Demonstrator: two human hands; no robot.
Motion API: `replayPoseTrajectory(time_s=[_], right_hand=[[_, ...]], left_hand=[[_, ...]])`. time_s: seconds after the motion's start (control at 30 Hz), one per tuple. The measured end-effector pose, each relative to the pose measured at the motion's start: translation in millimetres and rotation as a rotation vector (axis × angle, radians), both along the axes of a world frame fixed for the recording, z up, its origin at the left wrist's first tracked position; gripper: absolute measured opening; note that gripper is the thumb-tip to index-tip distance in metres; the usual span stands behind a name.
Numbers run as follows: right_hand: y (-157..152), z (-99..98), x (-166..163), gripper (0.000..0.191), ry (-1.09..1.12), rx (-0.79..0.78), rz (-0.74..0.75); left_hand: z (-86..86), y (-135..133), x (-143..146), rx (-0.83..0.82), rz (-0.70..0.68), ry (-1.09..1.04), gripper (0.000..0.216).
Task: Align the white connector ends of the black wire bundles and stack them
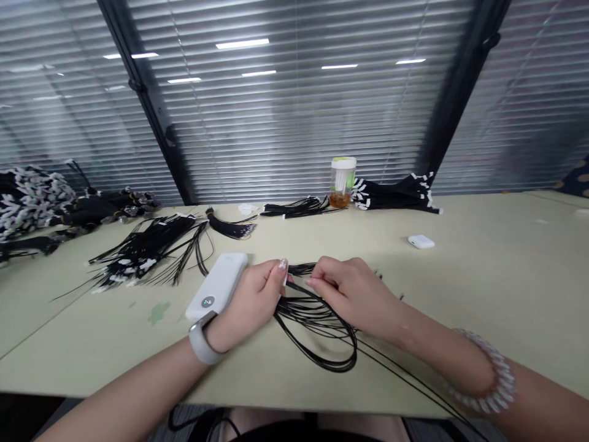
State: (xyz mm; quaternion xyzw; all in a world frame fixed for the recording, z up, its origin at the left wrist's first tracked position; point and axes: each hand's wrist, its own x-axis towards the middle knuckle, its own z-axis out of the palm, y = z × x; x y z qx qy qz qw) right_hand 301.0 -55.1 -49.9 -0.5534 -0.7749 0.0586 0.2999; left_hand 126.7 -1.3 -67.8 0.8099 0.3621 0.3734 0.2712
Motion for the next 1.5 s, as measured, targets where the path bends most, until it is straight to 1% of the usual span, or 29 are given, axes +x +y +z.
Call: replayPoseTrajectory(time_s=[0.17,0.27,0.33,0.4,0.47,0.53,0.63,0.77,0.93,1.1,1.2,1.33,1.5], right_hand=[[0.0,-0.5,0.1,0.016,-0.014,0.001,0.012],[0.4,-1.4,-0.4,0.018,-0.017,0.033,0.003],[0.9,-3.1,-1.5,0.019,-0.05,0.079,-0.014],[1.8,-6.0,-3.1,0.022,-0.142,0.14,-0.025],[3.5,-10.4,-4.3,0.026,-0.251,0.208,-0.006],[5.7,-15.8,-4.8,0.03,-0.315,0.282,0.023],[9.2,-23.3,-3.8,0.033,-0.333,0.371,0.068],[12.1,-26.9,-1.4,0.032,-0.337,0.43,0.091],[12.4,-20.2,-0.4,0.034,-0.358,0.428,0.079],[12.3,-12.9,-0.9,0.029,-0.386,0.413,0.049],[12.3,-10.4,1.0,0.026,-0.462,0.391,0.072],[11.6,-8.8,4.3,0.023,-0.49,0.369,0.169],[12.8,-11.8,1.9,0.024,-0.479,0.372,0.148]], left_hand=[[-1.2,-0.1,-0.2,0.006,-0.01,0.006,0.041],[-1.4,0.4,0.6,-0.009,-0.012,0.01,0.041],[-1.8,0.7,1.0,-0.019,-0.013,0.011,0.041],[-2.3,0.7,1.2,-0.028,-0.011,0.01,0.041],[-2.6,0.4,1.4,-0.035,-0.013,0.013,0.041],[-2.2,-0.3,1.6,-0.039,-0.024,0.026,0.042],[-0.2,-1.1,2.3,-0.031,-0.03,0.056,0.042],[1.3,0.5,2.8,-0.016,-0.016,0.087,0.042],[-1.2,3.9,3.2,-0.004,-0.009,0.065,0.042],[-1.3,2.7,6.0,0.001,-0.029,0.105,0.043],[-1.1,1.6,6.9,-0.001,-0.046,0.122,0.041],[-1.1,1.3,6.2,-0.014,-0.012,0.077,0.043],[-0.5,0.0,6.7,-0.027,-0.025,0.075,0.043]])
